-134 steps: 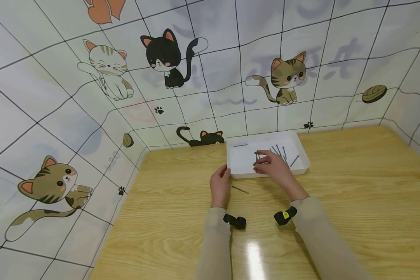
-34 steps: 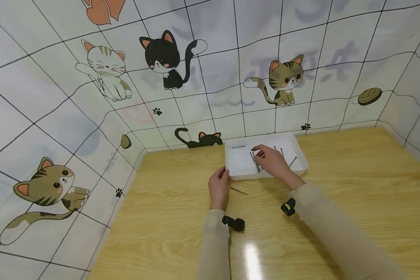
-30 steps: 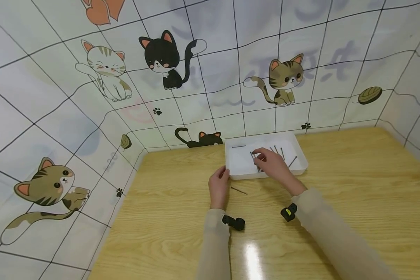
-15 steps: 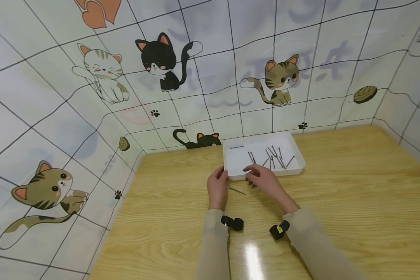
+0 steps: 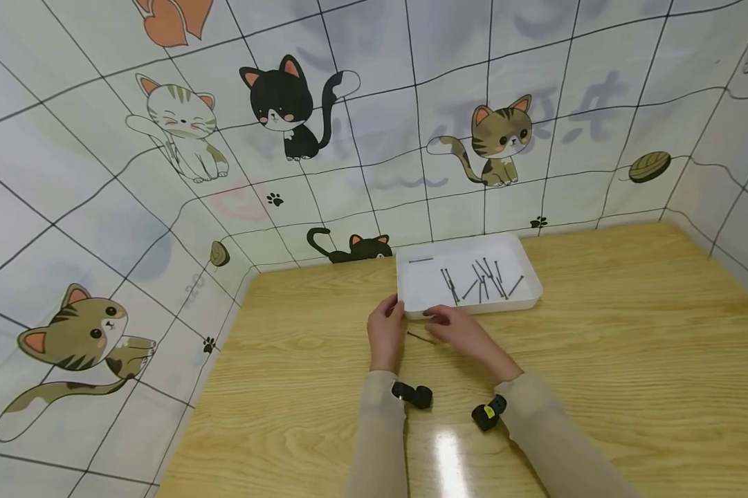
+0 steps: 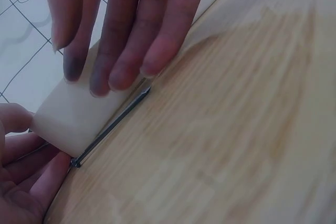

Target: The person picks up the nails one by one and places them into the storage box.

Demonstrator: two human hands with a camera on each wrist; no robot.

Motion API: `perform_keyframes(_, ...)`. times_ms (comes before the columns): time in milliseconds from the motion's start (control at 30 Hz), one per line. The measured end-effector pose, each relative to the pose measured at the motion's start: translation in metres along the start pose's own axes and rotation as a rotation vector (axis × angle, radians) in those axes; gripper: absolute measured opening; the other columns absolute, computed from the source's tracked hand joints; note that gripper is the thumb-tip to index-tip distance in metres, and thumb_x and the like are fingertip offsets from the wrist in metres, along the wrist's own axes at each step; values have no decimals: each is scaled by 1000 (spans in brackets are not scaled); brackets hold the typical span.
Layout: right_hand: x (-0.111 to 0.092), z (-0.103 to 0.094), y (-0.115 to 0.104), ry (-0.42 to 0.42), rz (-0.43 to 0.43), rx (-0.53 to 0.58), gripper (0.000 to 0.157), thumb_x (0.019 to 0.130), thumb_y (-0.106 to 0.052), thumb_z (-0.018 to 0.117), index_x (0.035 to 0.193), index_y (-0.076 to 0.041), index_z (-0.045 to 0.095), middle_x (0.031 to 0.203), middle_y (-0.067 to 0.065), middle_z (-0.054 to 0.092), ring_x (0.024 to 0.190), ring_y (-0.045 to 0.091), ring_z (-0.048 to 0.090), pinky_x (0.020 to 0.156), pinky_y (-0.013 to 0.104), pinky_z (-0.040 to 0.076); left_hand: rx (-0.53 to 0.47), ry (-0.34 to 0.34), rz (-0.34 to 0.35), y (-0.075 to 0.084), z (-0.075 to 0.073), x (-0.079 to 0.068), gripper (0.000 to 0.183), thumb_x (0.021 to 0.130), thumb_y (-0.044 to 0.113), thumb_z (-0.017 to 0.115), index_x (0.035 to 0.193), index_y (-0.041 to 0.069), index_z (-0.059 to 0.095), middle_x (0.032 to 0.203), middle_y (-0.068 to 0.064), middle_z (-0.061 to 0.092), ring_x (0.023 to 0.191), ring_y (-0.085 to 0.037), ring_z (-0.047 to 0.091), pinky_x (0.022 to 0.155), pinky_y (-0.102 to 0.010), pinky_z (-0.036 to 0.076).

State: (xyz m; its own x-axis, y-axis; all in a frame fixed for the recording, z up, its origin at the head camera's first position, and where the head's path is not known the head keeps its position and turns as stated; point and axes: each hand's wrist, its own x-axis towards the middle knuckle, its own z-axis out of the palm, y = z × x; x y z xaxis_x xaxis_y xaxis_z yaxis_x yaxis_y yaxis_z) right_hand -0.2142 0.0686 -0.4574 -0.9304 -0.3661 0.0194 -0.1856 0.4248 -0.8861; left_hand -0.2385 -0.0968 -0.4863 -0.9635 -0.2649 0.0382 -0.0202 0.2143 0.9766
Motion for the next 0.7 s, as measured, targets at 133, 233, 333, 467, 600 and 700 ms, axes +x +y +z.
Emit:
perform_keyframes(133,0,3,0,-16,-15,-39,40,89,-18,55,124,-1,50,110,11,59,99,24,55,79,37,46,-3,-2,-7,-1,0,1,31,88,28,56,115,15,62,104,5,62,97,-10,55,82,-32,45)
perform_keyframes(233,0,5,-1,-13,-17,-41,42,87,-14,56,126,0,48,113,15,57,102,27,54,82,40,45,-5,2,-1,0,0,1,31,88,28,56,114,14,62,102,5,62,95,-10,56,81,-31,45)
perform_keyframes(333,1,7,-1,-1,-26,-80,44,85,-10,58,126,1,47,112,15,56,100,27,55,81,38,45,-9,6,6,1,1,1,30,87,28,57,113,14,63,101,6,62,94,-10,56,80,-31,46)
perform_keyframes(467,2,11,-1,23,-43,-146,45,81,-5,61,123,4,49,106,13,58,94,24,57,77,36,47,-9,9,6,1,1,1,29,87,28,57,113,16,63,101,7,62,95,-9,56,80,-30,45)
perform_keyframes(600,3,15,0,32,-55,-196,45,78,-3,62,121,4,51,102,12,59,90,22,57,75,36,46,-14,2,7,1,0,1,30,87,29,58,113,16,63,100,8,62,94,-8,56,80,-30,45)
perform_keyframes(700,4,17,-2,40,-79,-265,40,75,-1,62,114,1,56,94,7,59,81,17,53,70,34,44,-16,-1,3,1,0,0,30,87,30,57,113,16,63,100,8,62,94,-8,56,80,-30,46)
